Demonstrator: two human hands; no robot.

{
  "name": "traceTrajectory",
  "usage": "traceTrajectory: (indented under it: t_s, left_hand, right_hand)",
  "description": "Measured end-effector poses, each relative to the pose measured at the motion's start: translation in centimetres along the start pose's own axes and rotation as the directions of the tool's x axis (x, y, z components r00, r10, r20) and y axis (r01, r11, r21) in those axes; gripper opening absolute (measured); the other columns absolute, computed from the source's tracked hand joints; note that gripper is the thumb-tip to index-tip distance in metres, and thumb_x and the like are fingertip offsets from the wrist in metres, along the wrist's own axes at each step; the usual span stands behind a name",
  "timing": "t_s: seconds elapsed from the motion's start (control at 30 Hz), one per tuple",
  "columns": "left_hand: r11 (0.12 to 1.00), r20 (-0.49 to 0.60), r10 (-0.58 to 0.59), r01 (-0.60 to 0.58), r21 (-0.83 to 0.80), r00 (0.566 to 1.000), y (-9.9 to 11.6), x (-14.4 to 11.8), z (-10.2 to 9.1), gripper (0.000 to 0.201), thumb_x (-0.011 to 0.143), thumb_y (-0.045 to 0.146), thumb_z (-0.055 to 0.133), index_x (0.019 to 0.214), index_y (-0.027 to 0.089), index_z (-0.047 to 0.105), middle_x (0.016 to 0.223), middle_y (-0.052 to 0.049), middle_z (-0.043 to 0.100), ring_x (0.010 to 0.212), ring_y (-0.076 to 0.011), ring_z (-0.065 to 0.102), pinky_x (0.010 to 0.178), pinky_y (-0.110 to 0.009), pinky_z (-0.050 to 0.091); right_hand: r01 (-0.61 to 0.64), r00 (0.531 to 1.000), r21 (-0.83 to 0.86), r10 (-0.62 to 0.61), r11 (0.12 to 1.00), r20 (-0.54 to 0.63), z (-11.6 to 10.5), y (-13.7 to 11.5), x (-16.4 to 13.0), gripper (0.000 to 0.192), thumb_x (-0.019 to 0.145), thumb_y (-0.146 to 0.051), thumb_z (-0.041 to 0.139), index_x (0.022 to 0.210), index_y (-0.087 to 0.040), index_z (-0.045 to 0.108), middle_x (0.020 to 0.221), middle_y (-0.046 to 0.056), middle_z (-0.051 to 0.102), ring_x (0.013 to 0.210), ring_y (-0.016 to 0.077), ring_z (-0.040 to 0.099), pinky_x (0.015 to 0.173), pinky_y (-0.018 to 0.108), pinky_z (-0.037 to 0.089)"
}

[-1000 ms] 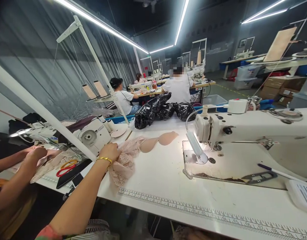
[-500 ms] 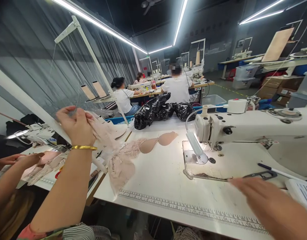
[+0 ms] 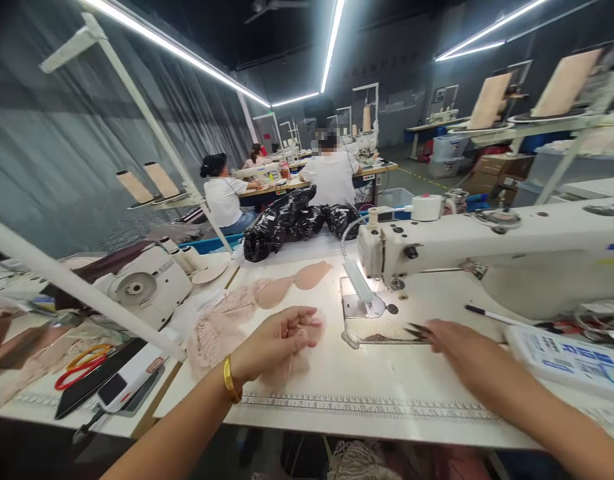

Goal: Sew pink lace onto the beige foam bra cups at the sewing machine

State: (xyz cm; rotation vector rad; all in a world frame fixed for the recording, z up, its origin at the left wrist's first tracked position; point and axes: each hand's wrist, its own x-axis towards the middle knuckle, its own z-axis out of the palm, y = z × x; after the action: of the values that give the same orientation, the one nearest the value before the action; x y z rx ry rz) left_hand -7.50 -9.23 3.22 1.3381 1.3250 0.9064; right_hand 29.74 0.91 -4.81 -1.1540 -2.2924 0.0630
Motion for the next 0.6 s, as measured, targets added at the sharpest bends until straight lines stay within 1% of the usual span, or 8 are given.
traceTrajectory:
  t_s: [0.03, 0.07, 0.13, 0.23, 0.33, 0.43, 0.53, 0.6]
  left_hand:
    - [1.0, 0.022, -0.015, 0.015, -0.006, 1.0, -0.4, 0.2, 0.7, 0.06, 0.081, 0.015, 0.075, 0.139, 0.018, 0.06, 0.138, -0.015, 0.067, 0.108, -0.0214, 0.071, 0.097, -0.04, 0.058]
    - [1.0, 0.035, -0.021, 0.021, -0.008, 0.999, -0.5, 0.4, 1.2, 0.064, 0.08, 0.016, 0.077, 0.141, 0.02, 0.059, 0.14, -0.014, 0.065, 0.111, -0.0221, 0.069, 0.098, -0.04, 0.057]
    - [0.999, 0.052, -0.026, 0.027, -0.018, 0.998, -0.1, 0.7, 1.8, 0.07, 0.079, 0.02, 0.08, 0.145, 0.023, 0.057, 0.142, -0.012, 0.063, 0.116, -0.0227, 0.066, 0.096, -0.037, 0.057]
    - [0.996, 0.084, -0.031, 0.037, -0.078, 0.996, 0.6, 0.9, 2.4, 0.078, 0.077, 0.024, 0.083, 0.149, 0.025, 0.053, 0.131, -0.009, 0.066, 0.111, -0.0208, 0.065, 0.09, -0.033, 0.056]
    - [0.992, 0.109, -0.031, 0.044, -0.12, 0.994, 0.6, 1.1, 3.2, 0.086, 0.075, 0.026, 0.085, 0.152, 0.025, 0.048, 0.111, -0.005, 0.067, 0.098, -0.0177, 0.066, 0.084, -0.031, 0.054]
    - [0.997, 0.13, -0.013, 0.022, -0.071, 0.991, 0.5, 1.2, 3.4, 0.091, 0.074, 0.027, 0.083, 0.155, 0.026, 0.043, 0.111, -0.004, 0.068, 0.091, -0.0155, 0.065, 0.083, -0.03, 0.054]
    - [0.973, 0.17, -0.016, -0.024, 0.231, 0.985, 1.3, 0.7, 0.8, 0.078, 0.08, 0.029, 0.073, 0.154, 0.027, 0.046, 0.119, -0.006, 0.072, 0.079, -0.0148, 0.065, 0.078, -0.032, 0.056]
    - [0.828, 0.072, 0.042, -0.075, 0.556, 0.997, 2.2, 0.0, -2.4, 0.059, 0.089, 0.035, 0.062, 0.147, 0.027, 0.056, 0.12, -0.008, 0.075, 0.08, -0.0202, 0.067, 0.079, -0.038, 0.057]
  right_hand:
    - [0.027, 0.999, 0.102, -0.031, 0.994, 0.042, -0.3, -2.5, 0.4, 0.047, 0.107, -0.043, 0.031, 0.103, -0.026, 0.075, 0.084, 0.016, 0.077, 0.071, 0.026, 0.074, 0.065, 0.037, 0.057]
    - [0.075, 0.988, 0.165, -0.096, 0.983, 0.121, -0.6, -4.9, 1.0, 0.043, 0.109, -0.041, 0.031, 0.112, -0.025, 0.071, 0.091, 0.014, 0.077, 0.078, 0.0266, 0.074, 0.068, 0.037, 0.056]
    - [0.154, 0.967, 0.165, -0.183, 0.974, 0.176, -0.5, -8.9, 2.1, 0.027, 0.108, -0.04, 0.045, 0.108, -0.024, 0.067, 0.096, 0.01, 0.075, 0.083, 0.026, 0.07, 0.069, 0.035, 0.051]
    - [0.276, 0.959, -0.025, -0.273, 0.961, 0.069, 0.7, -12.5, 3.4, 0.021, 0.106, -0.03, 0.053, 0.088, -0.022, 0.061, 0.077, 0.004, 0.067, 0.069, 0.022, 0.062, 0.064, 0.032, 0.039]
    - [0.334, 0.939, -0.157, -0.343, 0.929, -0.032, 2.1, -13.9, 3.9, 0.02, 0.103, -0.019, 0.055, 0.083, -0.021, 0.058, 0.072, 0.002, 0.063, 0.065, 0.02, 0.057, 0.064, 0.033, 0.031]
    - [0.371, 0.923, -0.179, -0.383, 0.911, -0.036, 2.7, -14.6, 4.0, 0.018, 0.1, -0.013, 0.058, 0.083, -0.021, 0.057, 0.072, 0.002, 0.063, 0.063, 0.0187, 0.056, 0.063, 0.034, 0.028]
    - [0.324, 0.942, -0.173, -0.333, 0.93, -0.029, 2.1, -13.6, 3.4, 0.024, 0.106, -0.022, 0.053, 0.082, -0.021, 0.056, 0.068, 0.0, 0.063, 0.06, 0.0171, 0.055, 0.061, 0.033, 0.027]
    - [0.24, 0.969, -0.191, -0.247, 0.952, -0.017, 1.3, -11.3, 2.6, 0.03, 0.11, -0.029, 0.048, 0.082, -0.022, 0.057, 0.068, 0.001, 0.064, 0.061, 0.0171, 0.057, 0.061, 0.032, 0.029]
